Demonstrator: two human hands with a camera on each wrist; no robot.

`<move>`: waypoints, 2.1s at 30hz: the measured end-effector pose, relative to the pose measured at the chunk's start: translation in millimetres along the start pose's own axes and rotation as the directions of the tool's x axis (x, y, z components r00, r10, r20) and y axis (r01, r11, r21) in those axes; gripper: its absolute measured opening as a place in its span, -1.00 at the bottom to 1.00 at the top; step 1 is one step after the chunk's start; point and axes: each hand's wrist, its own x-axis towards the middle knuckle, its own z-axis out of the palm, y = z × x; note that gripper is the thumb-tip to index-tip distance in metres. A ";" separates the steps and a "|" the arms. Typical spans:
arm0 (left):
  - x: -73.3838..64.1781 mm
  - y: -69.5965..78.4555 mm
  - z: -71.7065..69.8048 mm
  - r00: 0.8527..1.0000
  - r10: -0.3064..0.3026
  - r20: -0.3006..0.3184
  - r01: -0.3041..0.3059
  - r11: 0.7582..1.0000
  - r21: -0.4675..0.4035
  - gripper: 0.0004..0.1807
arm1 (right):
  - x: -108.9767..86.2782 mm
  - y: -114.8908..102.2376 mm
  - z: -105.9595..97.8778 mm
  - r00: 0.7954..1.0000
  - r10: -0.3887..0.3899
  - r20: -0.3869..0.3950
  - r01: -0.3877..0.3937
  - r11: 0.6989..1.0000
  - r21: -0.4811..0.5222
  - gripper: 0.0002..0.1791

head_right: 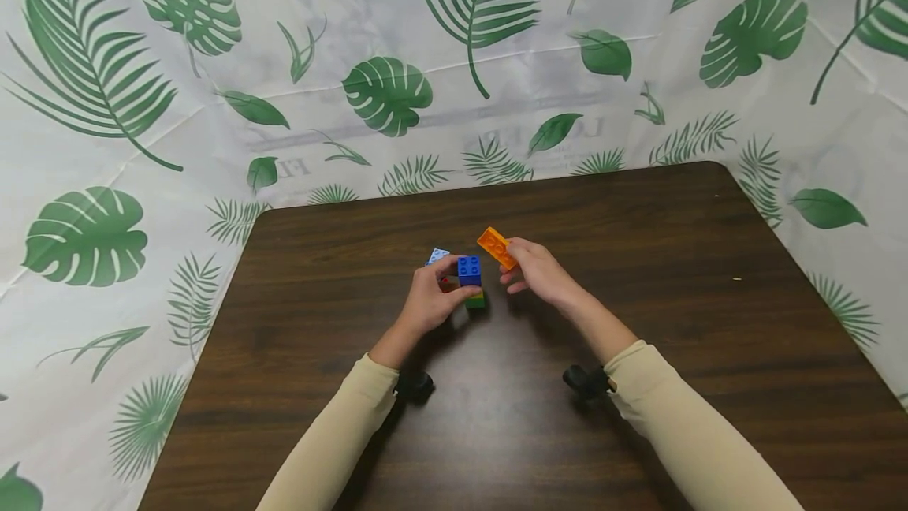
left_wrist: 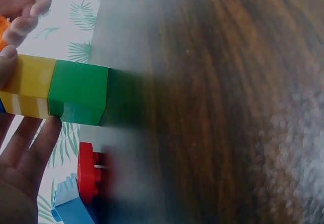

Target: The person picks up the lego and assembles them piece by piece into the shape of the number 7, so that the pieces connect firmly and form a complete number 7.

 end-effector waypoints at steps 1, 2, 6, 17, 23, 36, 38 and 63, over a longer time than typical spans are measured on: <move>-0.4 -0.5 -0.2 1.000 -0.001 0.002 0.001 1.000 0.002 -0.50 | 0.3 -1.0 1.9 1.000 -0.028 0.001 0.028 0.999 -0.030 -0.43; -0.7 -1.1 -0.4 1.000 -0.001 0.004 0.001 1.000 0.000 -0.51 | 0.7 -1.8 3.9 0.998 -0.060 -0.002 0.060 0.996 -0.059 -0.44; -1.5 -2.3 -1.2 1.000 0.003 0.007 -0.003 1.000 -0.019 -0.54 | 2.8 -4.1 13.3 0.976 -0.214 -0.036 0.201 0.954 -0.222 -0.49; -3.7 2.0 -1.5 1.000 0.017 0.007 -0.016 0.996 -0.089 -0.56 | 1.1 -13.5 30.3 0.889 -0.458 0.011 0.394 0.752 -0.528 -0.53; -3.5 -3.6 -0.9 1.000 0.001 0.013 0.000 0.995 -0.104 -0.57 | -1.3 -16.8 31.4 0.850 -0.520 0.081 0.448 0.634 -0.630 -0.53; -6.1 14.0 -3.2 1.000 0.009 0.000 -0.009 0.999 -0.052 -0.60 | -3.4 -16.6 32.7 0.851 -0.520 0.076 0.412 0.569 -0.712 -0.51; -7.3 25.0 -5.6 1.000 0.013 0.003 -0.013 0.999 -0.045 -0.63 | -3.2 -17.7 32.6 0.853 -0.517 0.075 0.404 0.561 -0.722 -0.51; -6.2 -4.0 1.4 1.000 -0.001 0.001 0.001 0.999 -0.052 -0.59 | -3.3 -14.7 33.5 0.855 -0.516 0.048 0.387 0.574 -0.722 -0.54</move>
